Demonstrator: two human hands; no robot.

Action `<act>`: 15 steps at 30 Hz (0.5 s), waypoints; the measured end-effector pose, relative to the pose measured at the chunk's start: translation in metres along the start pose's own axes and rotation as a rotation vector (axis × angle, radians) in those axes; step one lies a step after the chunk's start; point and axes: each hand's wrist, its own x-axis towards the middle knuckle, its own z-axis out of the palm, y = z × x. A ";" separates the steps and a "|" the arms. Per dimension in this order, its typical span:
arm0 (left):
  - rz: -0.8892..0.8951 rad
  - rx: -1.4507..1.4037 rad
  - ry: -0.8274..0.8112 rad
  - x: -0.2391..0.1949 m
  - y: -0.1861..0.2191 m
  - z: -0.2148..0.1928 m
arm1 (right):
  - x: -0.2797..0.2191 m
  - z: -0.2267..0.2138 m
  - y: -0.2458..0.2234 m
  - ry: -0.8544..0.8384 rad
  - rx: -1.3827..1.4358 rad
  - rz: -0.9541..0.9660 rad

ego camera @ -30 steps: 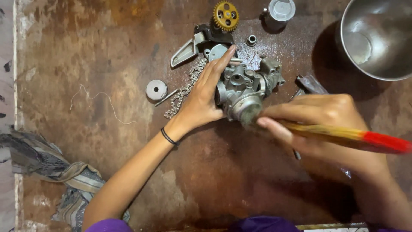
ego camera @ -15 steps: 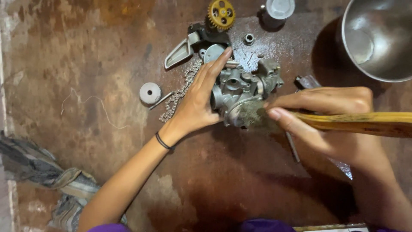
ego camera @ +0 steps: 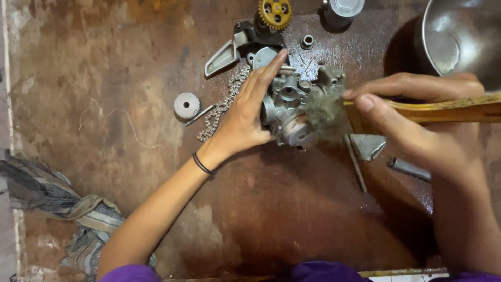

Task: Cleaning a motorcycle carburetor using a brush and liquid solvent on a workbench.

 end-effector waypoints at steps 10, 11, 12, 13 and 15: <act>-0.012 0.013 -0.011 0.000 0.000 0.001 | 0.020 0.000 0.048 -0.121 0.119 0.071; -0.001 0.001 -0.002 0.001 0.000 0.003 | 0.020 0.001 0.061 -0.156 0.133 -0.038; 0.000 0.002 0.003 0.003 0.001 0.000 | 0.017 -0.001 0.056 -0.159 0.130 -0.042; -0.002 -0.019 -0.005 0.002 0.004 -0.004 | 0.013 -0.002 0.051 -0.163 0.118 -0.041; -0.008 -0.038 -0.011 0.000 0.006 -0.006 | 0.009 -0.004 0.043 -0.171 0.109 -0.043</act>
